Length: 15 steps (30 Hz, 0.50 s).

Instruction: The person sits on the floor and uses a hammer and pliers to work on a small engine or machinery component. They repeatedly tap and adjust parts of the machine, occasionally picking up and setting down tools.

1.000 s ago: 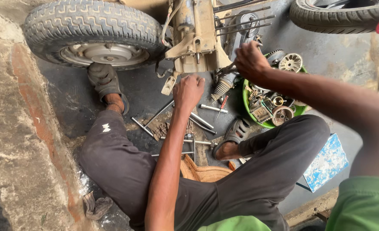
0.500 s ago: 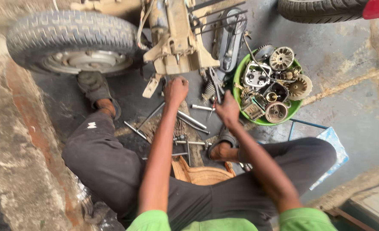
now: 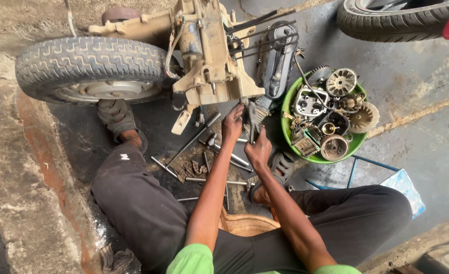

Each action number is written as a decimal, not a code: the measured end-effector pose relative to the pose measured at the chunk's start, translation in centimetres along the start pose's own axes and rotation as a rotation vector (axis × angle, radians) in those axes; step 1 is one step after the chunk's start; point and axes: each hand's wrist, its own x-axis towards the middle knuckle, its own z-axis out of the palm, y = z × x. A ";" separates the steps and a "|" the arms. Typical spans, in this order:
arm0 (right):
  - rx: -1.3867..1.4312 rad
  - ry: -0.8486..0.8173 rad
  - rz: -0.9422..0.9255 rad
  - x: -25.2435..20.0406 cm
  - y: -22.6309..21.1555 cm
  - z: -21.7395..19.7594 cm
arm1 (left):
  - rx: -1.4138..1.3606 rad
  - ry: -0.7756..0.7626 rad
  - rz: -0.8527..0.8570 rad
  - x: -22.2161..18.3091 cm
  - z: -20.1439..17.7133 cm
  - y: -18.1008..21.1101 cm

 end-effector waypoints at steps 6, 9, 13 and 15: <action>-0.047 0.011 0.024 0.6 1.5 0.1 | 0.199 0.024 -0.074 -0.2 -0.9 1.8; -0.058 0.108 -0.056 -0.3 1.9 0.2 | 0.103 0.010 -0.015 -1.1 -1.4 2.2; -0.169 -0.062 0.010 0.2 0.7 -0.3 | 0.171 -0.011 -0.087 -0.8 -1.7 2.8; -0.147 -0.007 0.004 -0.1 0.2 -0.6 | 0.141 -0.003 -0.023 -1.1 -1.9 2.8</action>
